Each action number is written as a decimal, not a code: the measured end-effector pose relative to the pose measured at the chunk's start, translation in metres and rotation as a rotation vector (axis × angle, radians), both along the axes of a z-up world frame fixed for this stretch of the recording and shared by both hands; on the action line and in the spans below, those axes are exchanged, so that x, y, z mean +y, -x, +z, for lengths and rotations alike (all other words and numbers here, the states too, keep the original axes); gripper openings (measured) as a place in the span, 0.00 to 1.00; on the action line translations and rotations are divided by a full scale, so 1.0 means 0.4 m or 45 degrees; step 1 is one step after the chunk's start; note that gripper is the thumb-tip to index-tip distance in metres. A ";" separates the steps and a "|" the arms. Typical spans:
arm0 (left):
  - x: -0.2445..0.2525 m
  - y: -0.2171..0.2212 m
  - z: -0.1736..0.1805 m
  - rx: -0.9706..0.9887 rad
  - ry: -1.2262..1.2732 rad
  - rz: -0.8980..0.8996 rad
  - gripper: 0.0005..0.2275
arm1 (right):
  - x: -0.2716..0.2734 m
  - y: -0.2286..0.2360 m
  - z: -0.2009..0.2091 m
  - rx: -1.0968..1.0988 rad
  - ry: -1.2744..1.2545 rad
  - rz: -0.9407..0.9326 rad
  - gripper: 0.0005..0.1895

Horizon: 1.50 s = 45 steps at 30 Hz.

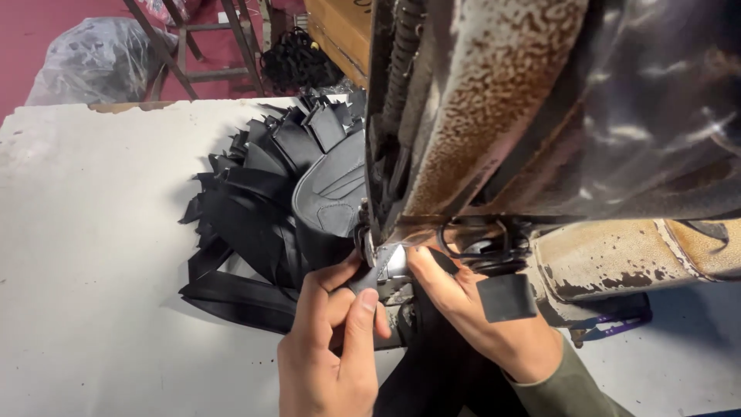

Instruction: Sewing pieces of black synthetic material together using an industrial sewing machine to form shoe upper components.

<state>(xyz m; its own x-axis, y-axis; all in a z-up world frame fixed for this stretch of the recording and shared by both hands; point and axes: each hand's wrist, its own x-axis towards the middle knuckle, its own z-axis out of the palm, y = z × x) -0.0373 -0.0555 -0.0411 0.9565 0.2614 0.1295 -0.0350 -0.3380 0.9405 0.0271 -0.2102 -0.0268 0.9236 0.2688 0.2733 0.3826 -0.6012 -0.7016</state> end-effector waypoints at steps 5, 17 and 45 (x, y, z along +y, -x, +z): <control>-0.036 -0.009 -0.024 -0.114 0.101 -0.022 0.17 | -0.021 0.037 0.007 -0.042 -0.171 -0.284 0.10; -0.086 -0.041 0.001 -0.022 -0.139 0.140 0.13 | -0.333 0.140 -0.229 0.749 0.126 -0.334 0.24; 0.011 0.043 -0.046 -0.105 0.105 -0.008 0.20 | -0.048 0.339 -0.286 0.174 -0.134 0.128 0.17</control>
